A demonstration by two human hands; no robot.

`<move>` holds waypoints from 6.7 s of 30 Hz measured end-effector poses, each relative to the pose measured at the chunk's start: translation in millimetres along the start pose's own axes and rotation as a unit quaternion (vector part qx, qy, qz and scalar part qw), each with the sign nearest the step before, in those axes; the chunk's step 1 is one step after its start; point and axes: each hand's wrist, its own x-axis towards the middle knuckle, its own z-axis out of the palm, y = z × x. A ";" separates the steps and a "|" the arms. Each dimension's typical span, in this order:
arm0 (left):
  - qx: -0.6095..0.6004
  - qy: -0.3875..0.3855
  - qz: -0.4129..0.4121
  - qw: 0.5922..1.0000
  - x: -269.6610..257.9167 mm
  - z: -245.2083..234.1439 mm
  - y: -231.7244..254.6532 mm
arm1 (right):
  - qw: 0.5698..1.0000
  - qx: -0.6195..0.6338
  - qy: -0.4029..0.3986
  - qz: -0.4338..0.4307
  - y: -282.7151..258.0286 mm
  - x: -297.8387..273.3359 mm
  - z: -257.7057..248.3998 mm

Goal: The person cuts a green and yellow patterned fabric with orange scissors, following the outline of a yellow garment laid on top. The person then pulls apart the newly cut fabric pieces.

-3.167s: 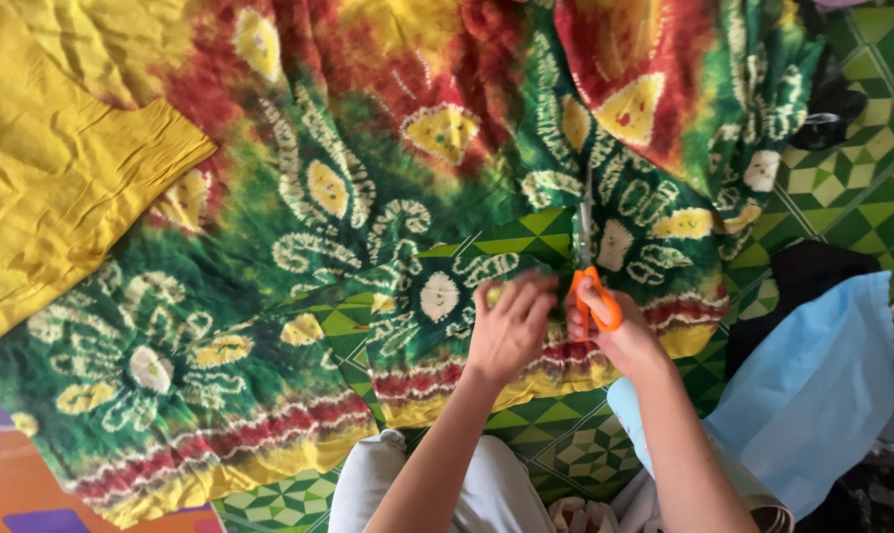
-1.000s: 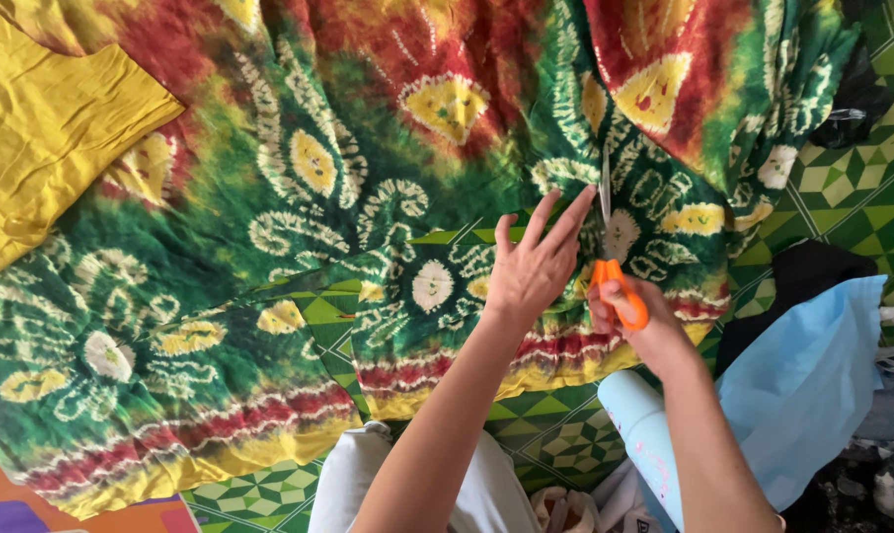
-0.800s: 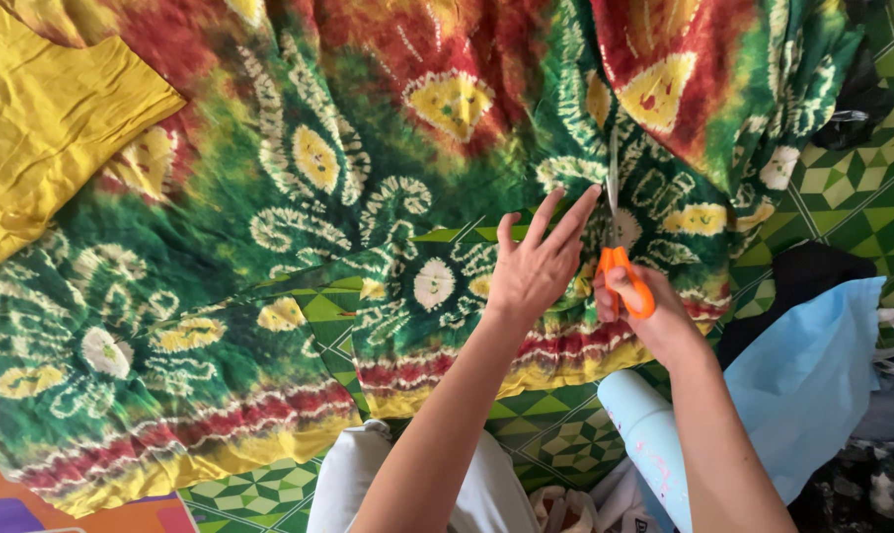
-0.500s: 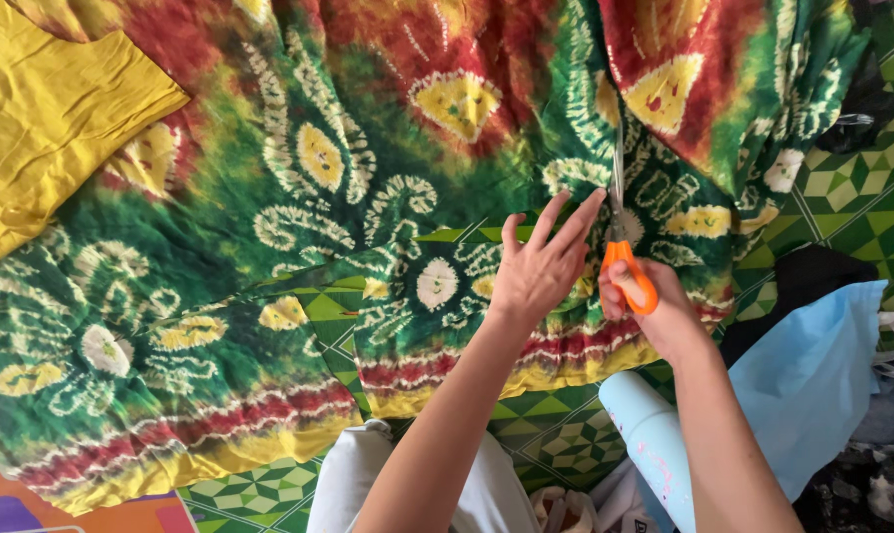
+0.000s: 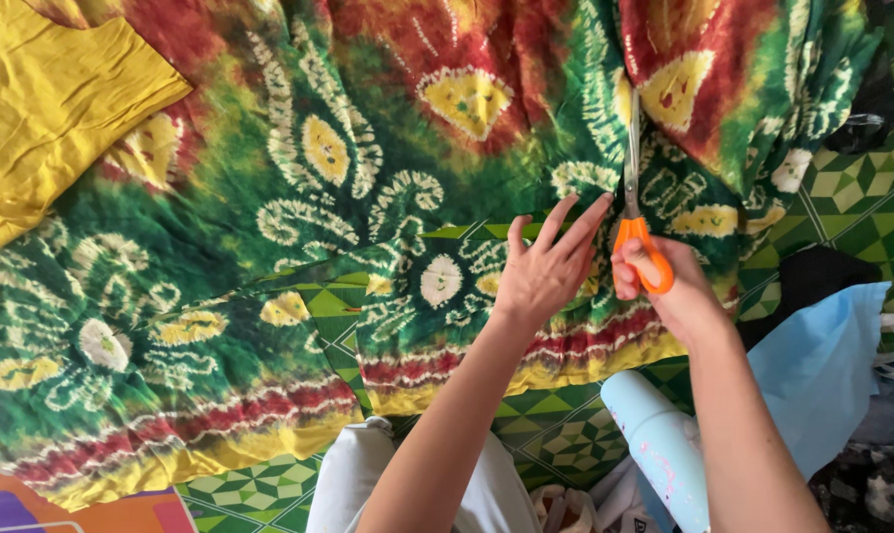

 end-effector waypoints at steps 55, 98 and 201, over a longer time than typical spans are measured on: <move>-0.097 0.011 0.006 0.995 -9.0 -18.2 -9.2 | 0.986 -0.164 -0.026 0.026 -81.3 36.2 -36.2; 0.052 -0.013 -0.057 0.997 -39.3 -24.9 -85.6 | 0.992 -0.107 -0.023 0.067 -103.1 76.2 -23.4; 0.071 0.020 -0.072 0.995 -38.7 -19.9 -83.7 | 0.518 -0.836 -0.141 0.117 -313.7 274.3 -134.9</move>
